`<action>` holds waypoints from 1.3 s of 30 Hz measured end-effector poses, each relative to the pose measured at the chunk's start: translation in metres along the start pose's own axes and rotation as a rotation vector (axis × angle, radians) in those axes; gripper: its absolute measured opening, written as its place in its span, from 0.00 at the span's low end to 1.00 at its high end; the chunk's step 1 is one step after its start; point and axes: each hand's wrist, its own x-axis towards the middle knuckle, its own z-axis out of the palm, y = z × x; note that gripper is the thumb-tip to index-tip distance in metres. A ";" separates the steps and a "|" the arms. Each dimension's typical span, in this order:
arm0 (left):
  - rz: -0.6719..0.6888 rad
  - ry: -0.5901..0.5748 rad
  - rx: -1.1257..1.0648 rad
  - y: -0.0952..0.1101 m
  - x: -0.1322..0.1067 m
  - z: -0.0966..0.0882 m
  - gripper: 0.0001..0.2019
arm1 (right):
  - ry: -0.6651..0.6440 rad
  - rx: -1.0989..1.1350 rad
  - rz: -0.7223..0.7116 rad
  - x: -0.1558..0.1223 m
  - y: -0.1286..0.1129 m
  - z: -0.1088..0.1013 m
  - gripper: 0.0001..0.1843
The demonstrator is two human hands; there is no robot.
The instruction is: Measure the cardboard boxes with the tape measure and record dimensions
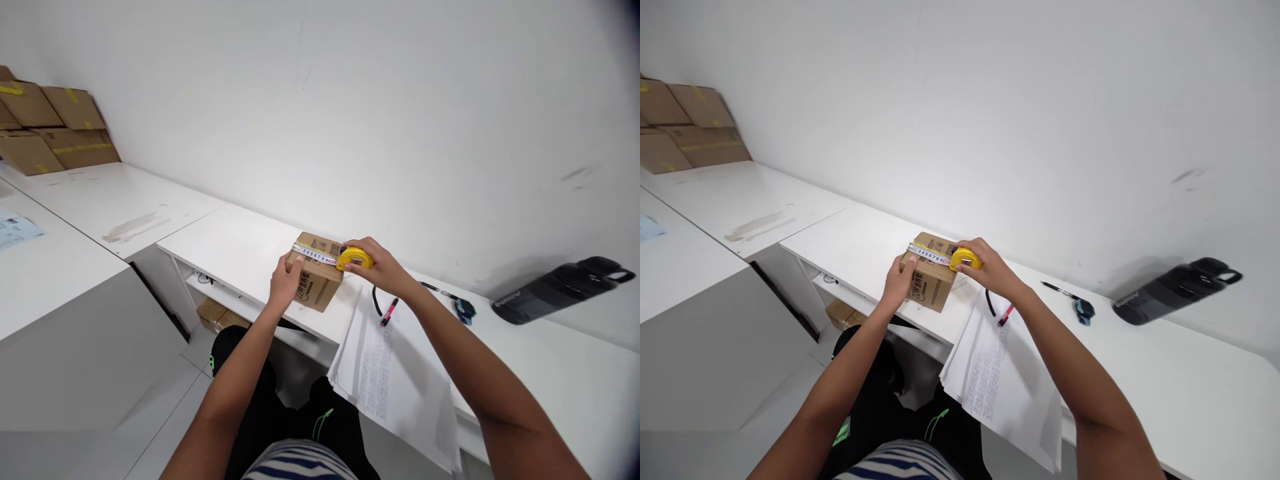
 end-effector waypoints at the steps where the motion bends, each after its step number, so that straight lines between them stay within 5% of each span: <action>1: 0.011 0.000 0.003 0.000 0.000 0.000 0.26 | 0.010 0.017 0.020 -0.004 0.003 -0.004 0.23; 20: 0.023 -0.002 -0.025 0.004 0.004 0.001 0.23 | 0.149 0.026 -0.056 -0.024 0.005 -0.001 0.19; 30: 0.029 -0.017 -0.010 0.000 0.003 0.001 0.24 | 0.184 0.087 0.068 -0.036 0.014 0.001 0.20; 35: 0.010 -0.032 -0.028 0.006 0.006 0.002 0.24 | 0.254 0.062 0.049 -0.025 0.010 0.005 0.21; 39: -0.105 -0.039 -0.059 0.014 -0.026 0.011 0.35 | 0.398 -0.013 -0.010 -0.002 0.006 0.009 0.20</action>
